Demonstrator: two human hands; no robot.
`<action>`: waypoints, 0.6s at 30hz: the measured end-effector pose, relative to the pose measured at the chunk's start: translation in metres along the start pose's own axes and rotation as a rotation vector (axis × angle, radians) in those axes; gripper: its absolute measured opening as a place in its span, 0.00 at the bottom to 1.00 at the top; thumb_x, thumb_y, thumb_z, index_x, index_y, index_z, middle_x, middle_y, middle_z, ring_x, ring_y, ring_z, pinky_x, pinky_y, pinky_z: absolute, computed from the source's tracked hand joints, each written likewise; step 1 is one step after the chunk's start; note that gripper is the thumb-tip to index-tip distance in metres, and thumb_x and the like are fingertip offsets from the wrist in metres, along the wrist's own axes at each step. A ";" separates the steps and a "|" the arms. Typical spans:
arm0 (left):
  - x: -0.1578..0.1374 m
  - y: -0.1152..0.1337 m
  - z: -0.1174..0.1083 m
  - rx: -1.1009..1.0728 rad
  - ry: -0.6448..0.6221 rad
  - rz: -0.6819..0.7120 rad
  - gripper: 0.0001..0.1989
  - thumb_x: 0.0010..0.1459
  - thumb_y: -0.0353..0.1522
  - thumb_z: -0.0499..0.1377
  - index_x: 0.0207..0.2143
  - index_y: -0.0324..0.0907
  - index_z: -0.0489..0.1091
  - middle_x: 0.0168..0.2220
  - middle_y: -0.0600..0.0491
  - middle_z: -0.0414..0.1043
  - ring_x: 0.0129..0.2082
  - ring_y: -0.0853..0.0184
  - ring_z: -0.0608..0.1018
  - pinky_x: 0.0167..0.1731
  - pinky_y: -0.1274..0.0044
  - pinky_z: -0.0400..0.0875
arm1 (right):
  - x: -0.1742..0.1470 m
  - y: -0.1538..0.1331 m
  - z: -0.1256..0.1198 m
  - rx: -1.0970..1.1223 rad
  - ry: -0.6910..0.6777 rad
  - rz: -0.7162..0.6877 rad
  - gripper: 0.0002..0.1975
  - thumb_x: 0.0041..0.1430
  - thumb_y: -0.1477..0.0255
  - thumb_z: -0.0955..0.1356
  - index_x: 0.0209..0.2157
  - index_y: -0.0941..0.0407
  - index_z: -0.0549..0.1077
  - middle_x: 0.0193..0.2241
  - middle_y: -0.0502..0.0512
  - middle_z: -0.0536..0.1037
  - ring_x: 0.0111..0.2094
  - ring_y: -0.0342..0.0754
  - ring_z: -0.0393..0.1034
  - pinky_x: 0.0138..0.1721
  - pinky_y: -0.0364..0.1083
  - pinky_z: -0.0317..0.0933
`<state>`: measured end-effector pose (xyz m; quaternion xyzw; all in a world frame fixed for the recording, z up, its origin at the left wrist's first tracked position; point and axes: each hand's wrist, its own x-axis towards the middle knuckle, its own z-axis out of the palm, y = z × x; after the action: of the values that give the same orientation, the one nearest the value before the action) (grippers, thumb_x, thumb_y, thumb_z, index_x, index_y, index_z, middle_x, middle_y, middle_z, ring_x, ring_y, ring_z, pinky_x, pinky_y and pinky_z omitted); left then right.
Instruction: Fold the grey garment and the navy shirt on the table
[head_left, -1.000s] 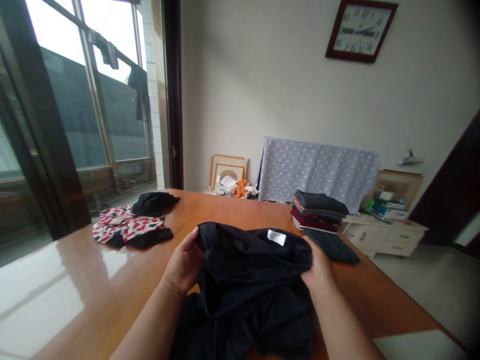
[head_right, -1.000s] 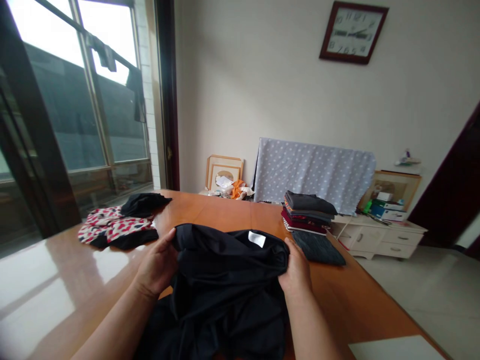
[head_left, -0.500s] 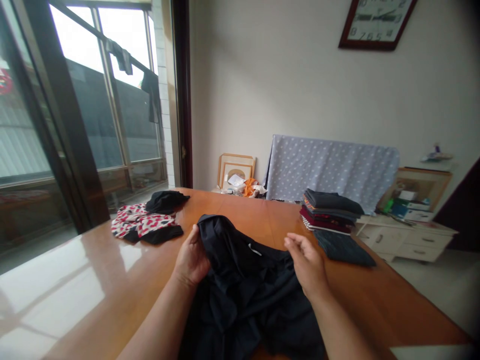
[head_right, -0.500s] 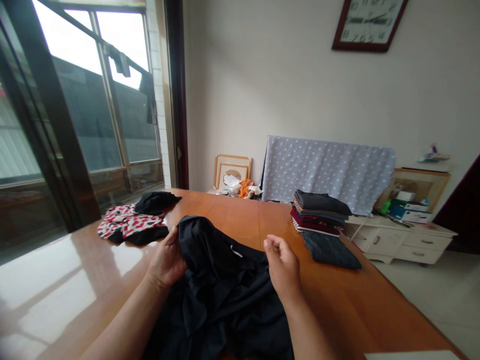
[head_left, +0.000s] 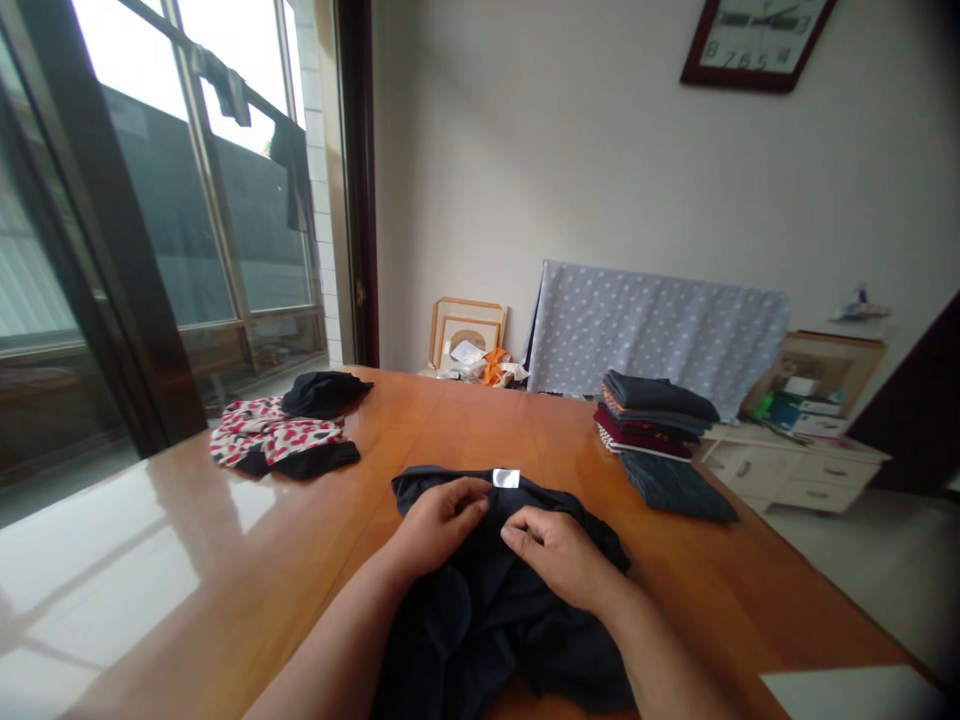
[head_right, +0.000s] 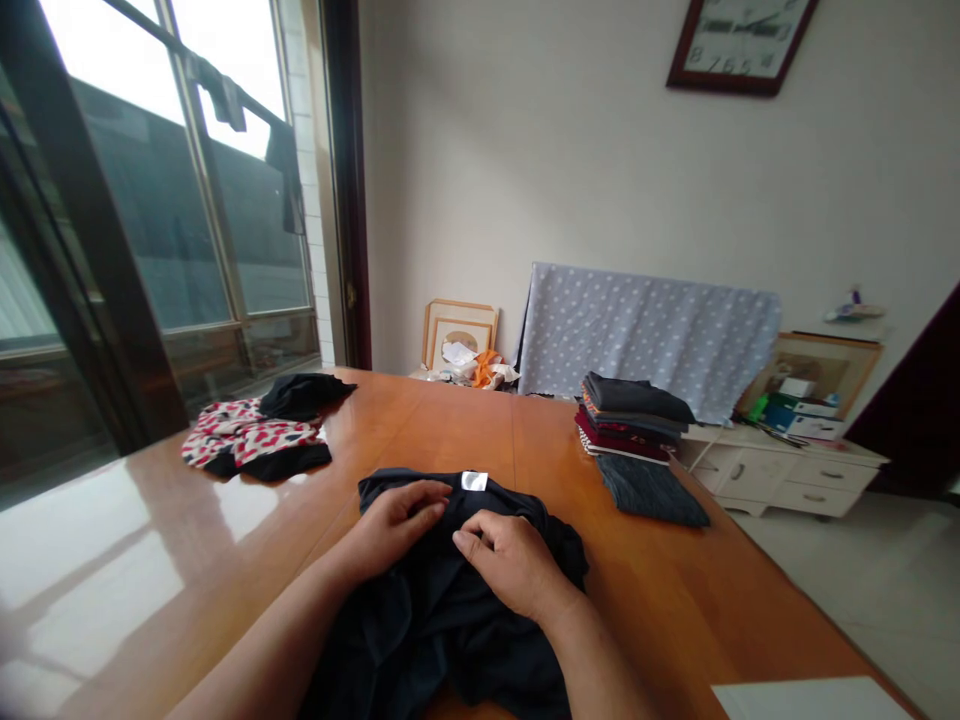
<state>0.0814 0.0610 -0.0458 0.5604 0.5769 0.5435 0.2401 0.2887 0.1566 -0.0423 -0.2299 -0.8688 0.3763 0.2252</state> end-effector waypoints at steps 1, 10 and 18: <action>-0.002 -0.001 0.003 0.091 -0.091 0.033 0.19 0.52 0.41 0.65 0.47 0.47 0.78 0.44 0.47 0.79 0.44 0.55 0.77 0.48 0.70 0.69 | 0.000 0.000 -0.001 0.009 -0.005 -0.005 0.17 0.64 0.57 0.64 0.31 0.54 0.76 0.26 0.49 0.75 0.29 0.46 0.67 0.33 0.44 0.58; -0.001 -0.014 -0.005 0.431 -0.100 0.043 0.07 0.52 0.32 0.62 0.34 0.48 0.78 0.35 0.51 0.78 0.37 0.59 0.77 0.38 0.74 0.66 | -0.009 -0.008 -0.011 0.130 -0.279 0.118 0.14 0.61 0.60 0.68 0.34 0.56 0.77 0.25 0.47 0.73 0.27 0.43 0.62 0.28 0.41 0.54; 0.008 0.000 -0.029 -0.575 0.471 -0.285 0.07 0.53 0.37 0.64 0.31 0.42 0.74 0.31 0.54 0.78 0.33 0.64 0.79 0.36 0.76 0.73 | -0.005 0.017 -0.016 -0.015 -0.105 0.097 0.17 0.57 0.58 0.70 0.43 0.54 0.81 0.33 0.54 0.81 0.33 0.51 0.72 0.35 0.46 0.62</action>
<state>0.0533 0.0580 -0.0343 0.2448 0.5123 0.7578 0.3214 0.3055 0.1727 -0.0461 -0.2532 -0.8702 0.3915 0.1592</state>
